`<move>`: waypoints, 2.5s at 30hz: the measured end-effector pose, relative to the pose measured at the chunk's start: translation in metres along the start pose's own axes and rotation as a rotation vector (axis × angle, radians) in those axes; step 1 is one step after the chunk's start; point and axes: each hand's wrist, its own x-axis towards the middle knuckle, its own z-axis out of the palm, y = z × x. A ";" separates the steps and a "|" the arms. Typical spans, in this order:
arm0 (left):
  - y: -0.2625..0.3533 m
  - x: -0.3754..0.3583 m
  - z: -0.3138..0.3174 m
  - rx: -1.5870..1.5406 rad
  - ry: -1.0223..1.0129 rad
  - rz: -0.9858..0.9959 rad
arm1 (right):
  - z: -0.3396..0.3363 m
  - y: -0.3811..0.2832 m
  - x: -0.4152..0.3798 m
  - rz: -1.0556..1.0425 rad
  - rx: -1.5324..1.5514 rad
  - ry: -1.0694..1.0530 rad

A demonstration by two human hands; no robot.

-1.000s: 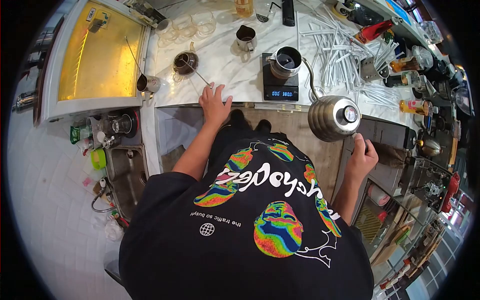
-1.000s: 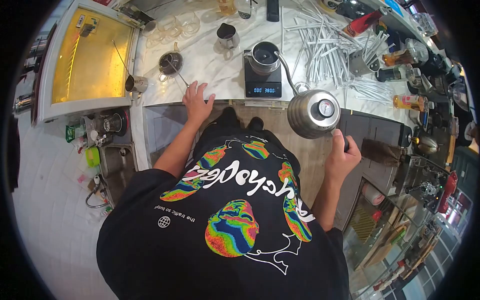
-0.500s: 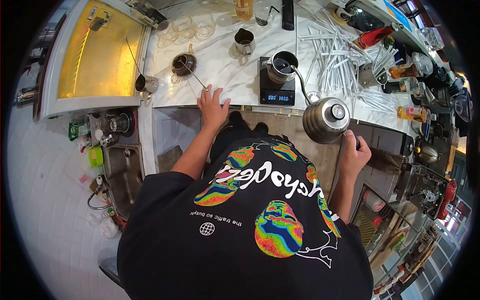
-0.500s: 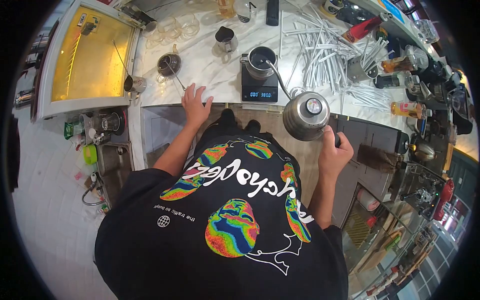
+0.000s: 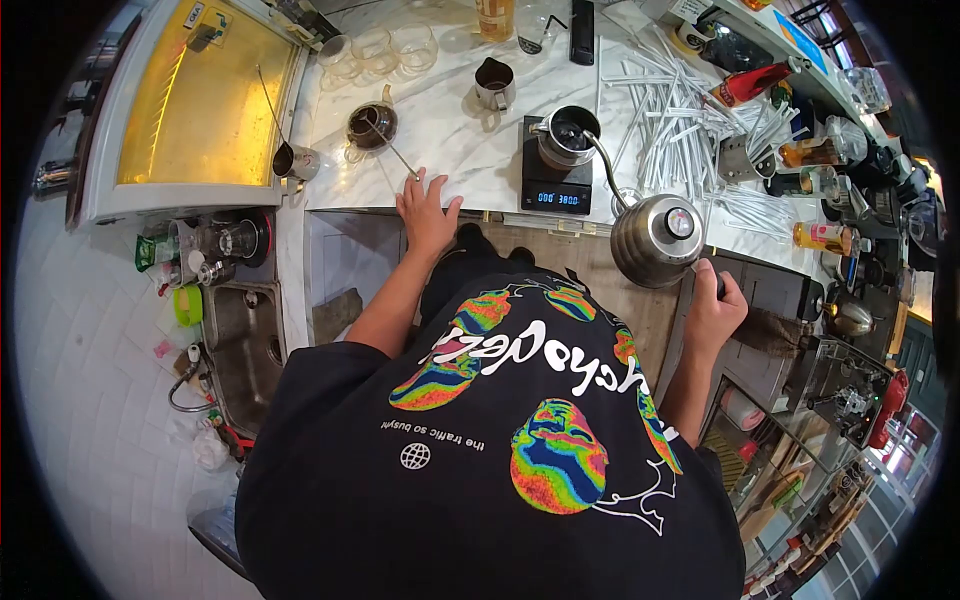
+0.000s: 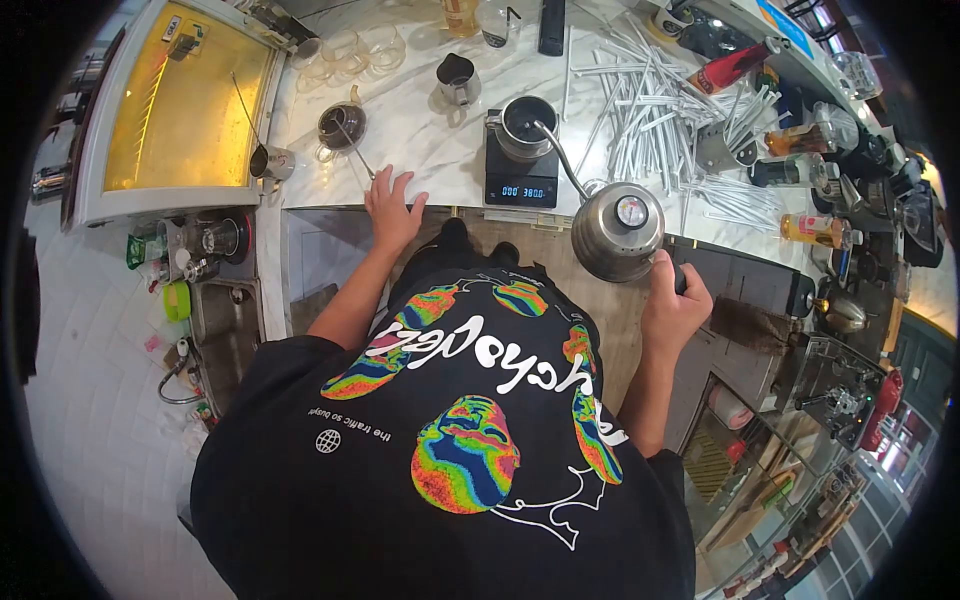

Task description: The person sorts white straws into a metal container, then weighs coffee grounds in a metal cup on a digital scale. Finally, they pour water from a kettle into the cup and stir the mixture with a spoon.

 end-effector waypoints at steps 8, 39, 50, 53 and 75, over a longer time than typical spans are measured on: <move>-0.001 0.000 0.000 -0.005 -0.010 -0.005 | -0.002 -0.007 0.008 -0.005 0.031 -0.005; 0.000 -0.003 0.003 -0.004 0.021 -0.004 | -0.014 -0.017 0.009 -0.074 -0.037 -0.024; -0.001 -0.003 0.003 -0.014 0.014 -0.021 | 0.002 -0.016 0.025 -0.029 0.061 -0.002; 0.000 -0.003 0.003 -0.012 0.016 -0.017 | -0.002 -0.011 0.030 -0.040 0.048 0.022; -0.005 -0.004 0.007 -0.009 0.014 -0.001 | -0.004 -0.008 0.009 -0.025 0.003 -0.025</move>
